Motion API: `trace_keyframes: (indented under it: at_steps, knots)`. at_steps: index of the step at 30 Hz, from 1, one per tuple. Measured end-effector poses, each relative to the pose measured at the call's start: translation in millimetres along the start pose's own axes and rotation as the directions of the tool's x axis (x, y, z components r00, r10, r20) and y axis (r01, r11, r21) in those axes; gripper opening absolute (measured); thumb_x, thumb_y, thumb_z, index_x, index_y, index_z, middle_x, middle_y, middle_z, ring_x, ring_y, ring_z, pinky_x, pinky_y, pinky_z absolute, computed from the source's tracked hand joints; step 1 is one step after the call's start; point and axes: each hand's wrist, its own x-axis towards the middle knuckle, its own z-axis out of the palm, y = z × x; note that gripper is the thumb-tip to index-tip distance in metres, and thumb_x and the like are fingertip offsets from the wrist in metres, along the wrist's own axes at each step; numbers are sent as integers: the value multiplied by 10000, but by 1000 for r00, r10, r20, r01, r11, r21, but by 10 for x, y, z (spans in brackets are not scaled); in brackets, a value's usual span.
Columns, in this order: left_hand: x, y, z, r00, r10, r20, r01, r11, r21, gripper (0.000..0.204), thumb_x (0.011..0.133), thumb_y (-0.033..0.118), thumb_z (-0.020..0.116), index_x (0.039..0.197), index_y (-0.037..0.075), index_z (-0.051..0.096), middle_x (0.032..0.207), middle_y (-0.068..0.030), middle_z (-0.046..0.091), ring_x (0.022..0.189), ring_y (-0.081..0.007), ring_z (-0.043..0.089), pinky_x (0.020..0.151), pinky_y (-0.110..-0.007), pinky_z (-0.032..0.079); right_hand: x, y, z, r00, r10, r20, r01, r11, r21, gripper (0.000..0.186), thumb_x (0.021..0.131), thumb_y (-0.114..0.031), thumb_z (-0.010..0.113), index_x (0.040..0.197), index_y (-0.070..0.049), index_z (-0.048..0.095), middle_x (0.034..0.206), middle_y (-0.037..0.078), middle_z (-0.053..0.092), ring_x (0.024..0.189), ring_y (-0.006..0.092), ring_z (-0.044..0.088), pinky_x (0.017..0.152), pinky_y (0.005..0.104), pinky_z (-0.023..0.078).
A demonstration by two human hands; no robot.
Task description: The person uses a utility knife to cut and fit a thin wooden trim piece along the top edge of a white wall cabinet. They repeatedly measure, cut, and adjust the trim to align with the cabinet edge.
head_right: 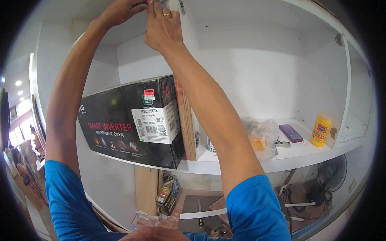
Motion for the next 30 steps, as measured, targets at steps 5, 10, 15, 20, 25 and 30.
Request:
trace_keyframes:
  at_steps: [5, 10, 15, 20, 25, 30]
  knots:
    - [-13, -49, 21, 1000, 18, -16, -17, 999, 38, 359, 1005, 307, 573, 1207, 44, 709, 1190, -193, 717, 1065, -407, 673, 932, -483, 522, 7, -16, -24, 1000, -5, 15, 5, 1000, 3, 815, 822, -97, 654, 1549, 77, 329, 1640, 245, 303, 1459, 333, 402, 1116, 444, 352]
    - [-29, 74, -29, 1000, -30, 0, 29, 990, 139, 382, 1018, 357, 543, 1209, 73, 710, 1171, -184, 723, 1056, -401, 676, 911, -496, 527, 6, -1, 63, 1000, -20, -17, 19, 999, -48, 822, 824, -99, 650, 1553, 81, 318, 1650, 245, 289, 1455, 330, 406, 1103, 444, 361]
    - [6, 274, -133, 989, -135, 58, 115, 957, 266, 402, 1027, 398, 516, 1203, 93, 710, 1133, -179, 731, 1034, -402, 683, 883, -516, 532, 10, -29, -17, 999, 10, 34, -9, 999, -45, 853, 814, -102, 659, 1562, 86, 292, 1655, 252, 276, 1454, 330, 406, 1100, 450, 365]
    - [4, 261, -134, 990, -135, 52, 118, 962, 247, 405, 1025, 403, 520, 1197, 88, 708, 1113, -189, 730, 1025, -410, 683, 877, -524, 531, 10, -38, -26, 1000, 7, 28, -5, 999, -51, 891, 794, -106, 678, 1566, 87, 277, 1655, 254, 275, 1471, 336, 387, 1106, 459, 365]
    - [-3, 269, -177, 989, -119, 83, 97, 967, 236, 415, 1024, 411, 522, 1204, 86, 707, 1122, -187, 731, 1038, -407, 682, 895, -518, 529, 2, -22, -40, 999, 1, 36, 0, 1000, -14, 896, 789, -100, 678, 1570, 78, 277, 1650, 249, 294, 1488, 340, 368, 1118, 462, 357]
    - [20, 264, -183, 983, -158, 97, 130, 960, 248, 424, 1024, 414, 524, 1202, 77, 710, 1125, -189, 730, 1047, -408, 680, 911, -515, 527, 6, -23, -24, 999, -30, -44, 28, 998, -56, 854, 795, -109, 658, 1560, 62, 319, 1638, 239, 327, 1477, 342, 385, 1122, 466, 351]
